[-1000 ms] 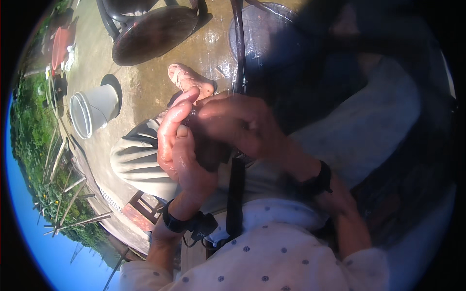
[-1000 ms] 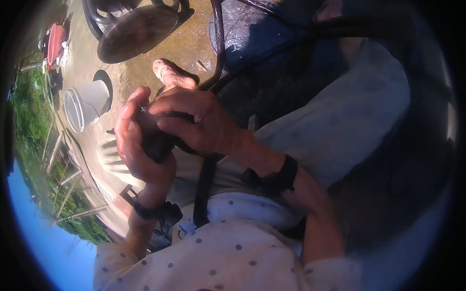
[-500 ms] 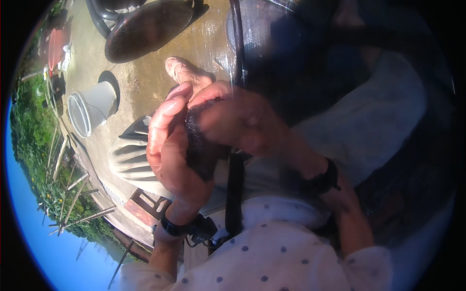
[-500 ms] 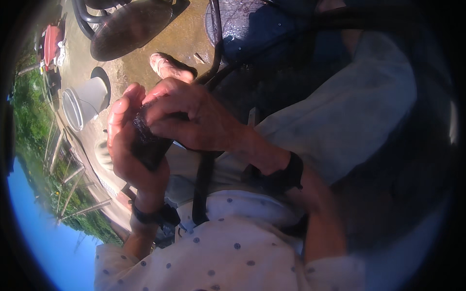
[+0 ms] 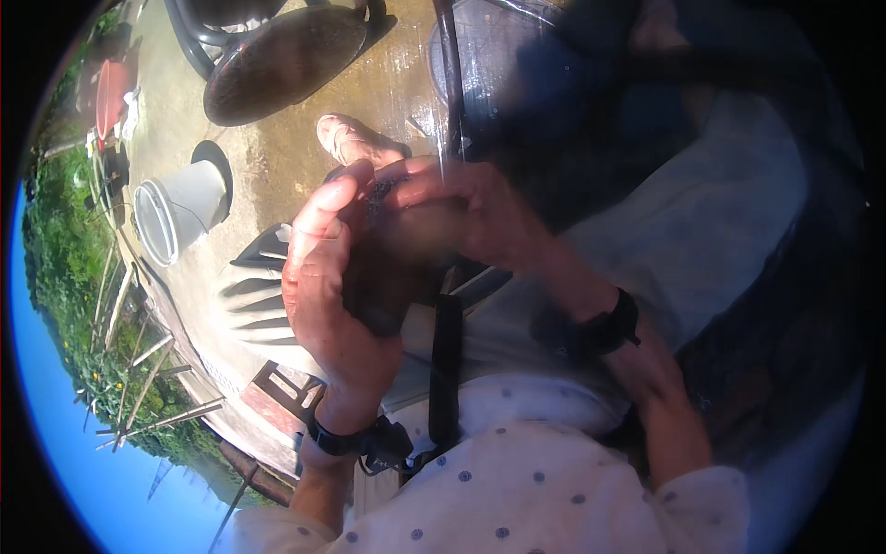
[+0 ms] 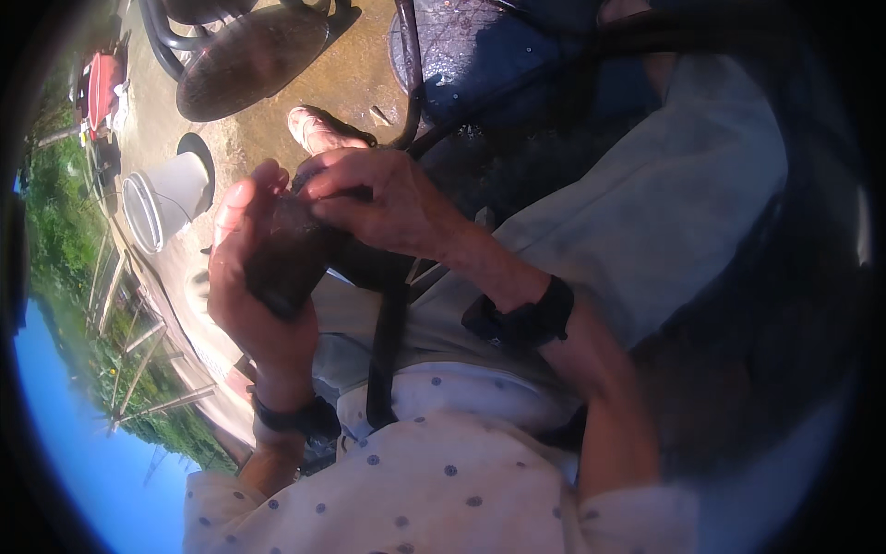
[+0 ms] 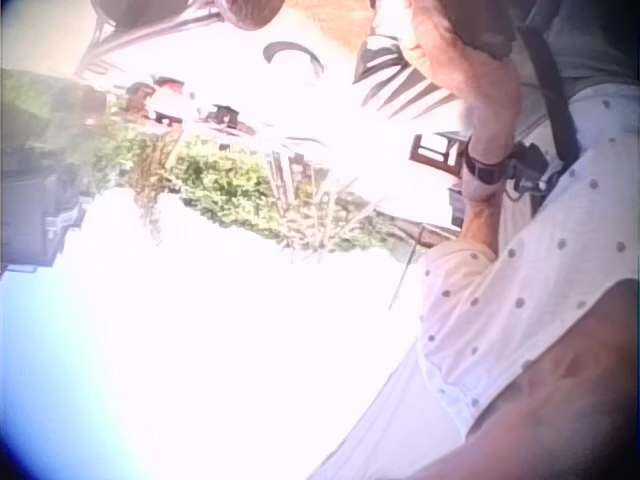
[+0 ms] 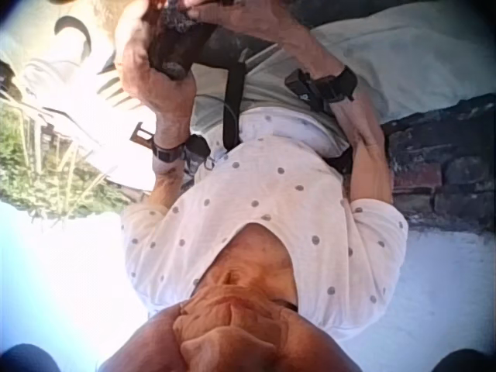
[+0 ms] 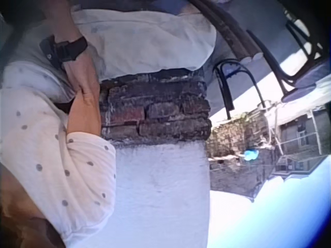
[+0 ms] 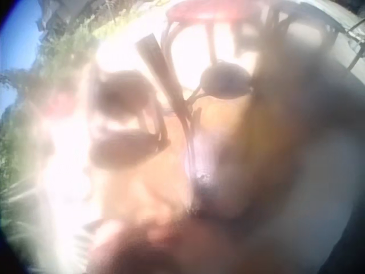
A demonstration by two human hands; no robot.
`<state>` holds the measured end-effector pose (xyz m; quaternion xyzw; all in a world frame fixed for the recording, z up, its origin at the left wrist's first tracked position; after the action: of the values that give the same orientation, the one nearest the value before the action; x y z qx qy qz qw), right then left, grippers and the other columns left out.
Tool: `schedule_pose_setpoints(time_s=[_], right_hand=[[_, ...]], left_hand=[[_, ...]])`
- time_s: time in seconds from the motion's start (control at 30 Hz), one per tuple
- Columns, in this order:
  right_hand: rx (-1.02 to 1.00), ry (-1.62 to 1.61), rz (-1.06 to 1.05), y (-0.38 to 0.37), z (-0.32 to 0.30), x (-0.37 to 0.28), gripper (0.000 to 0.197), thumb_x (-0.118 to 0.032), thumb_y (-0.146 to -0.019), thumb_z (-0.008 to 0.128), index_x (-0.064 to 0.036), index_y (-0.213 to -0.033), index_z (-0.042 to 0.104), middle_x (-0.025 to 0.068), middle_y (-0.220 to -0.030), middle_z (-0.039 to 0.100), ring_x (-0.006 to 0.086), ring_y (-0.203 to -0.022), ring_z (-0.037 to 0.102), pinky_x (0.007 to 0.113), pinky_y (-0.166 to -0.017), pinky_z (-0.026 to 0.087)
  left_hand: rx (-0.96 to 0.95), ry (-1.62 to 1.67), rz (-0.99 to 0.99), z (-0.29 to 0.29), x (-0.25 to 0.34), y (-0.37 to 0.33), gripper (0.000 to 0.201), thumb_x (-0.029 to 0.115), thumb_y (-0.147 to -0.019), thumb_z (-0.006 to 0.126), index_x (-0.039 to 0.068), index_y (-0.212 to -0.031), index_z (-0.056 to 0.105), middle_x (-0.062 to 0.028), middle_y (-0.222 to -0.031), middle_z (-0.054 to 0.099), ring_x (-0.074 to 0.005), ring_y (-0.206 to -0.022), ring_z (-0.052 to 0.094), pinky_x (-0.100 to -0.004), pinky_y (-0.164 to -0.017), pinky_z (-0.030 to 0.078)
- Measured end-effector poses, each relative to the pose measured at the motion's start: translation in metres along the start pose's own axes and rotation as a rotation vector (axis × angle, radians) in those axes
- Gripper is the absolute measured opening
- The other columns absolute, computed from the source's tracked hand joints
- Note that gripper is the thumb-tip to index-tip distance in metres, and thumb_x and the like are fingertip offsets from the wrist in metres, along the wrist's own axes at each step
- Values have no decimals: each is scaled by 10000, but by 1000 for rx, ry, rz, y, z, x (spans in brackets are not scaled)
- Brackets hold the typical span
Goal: Scrubbing wooden chair parts with steel wool and water outdoors.
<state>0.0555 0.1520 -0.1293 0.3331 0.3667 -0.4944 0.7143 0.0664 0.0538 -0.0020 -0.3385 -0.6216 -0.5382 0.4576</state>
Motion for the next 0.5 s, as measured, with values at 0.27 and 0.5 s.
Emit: schedule_pose_setpoints(time_s=[0.27,0.5], right_hand=[[24,332,225,-16,-60,85,152,-122,-753,630,-35,-872,669,116,-946,657,184,-888,629,268,-777,474],[50,177,78,-12,-18,57,147,-145,-755,617,-47,-859,651,124,-930,651,250,-877,620,313,-787,466]], left_hand=[[53,-47,126,3,-11,3,379,198,-898,402,-50,-1179,455,-205,-1209,500,-290,-1179,451,-404,-1037,306],[211,-96,-60,9,2,3,439,243,-908,417,-47,-1238,423,-200,-1222,489,-278,-1159,463,-400,-1023,319]])
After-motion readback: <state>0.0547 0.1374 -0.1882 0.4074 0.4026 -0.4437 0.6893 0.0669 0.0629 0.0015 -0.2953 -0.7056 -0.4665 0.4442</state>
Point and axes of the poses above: each hand's wrist, its own y-axis away from the middle knuckle, its own z-axis out of the palm, x = y × z, the point moved 1 cm from there along -y, towards the middle knuckle
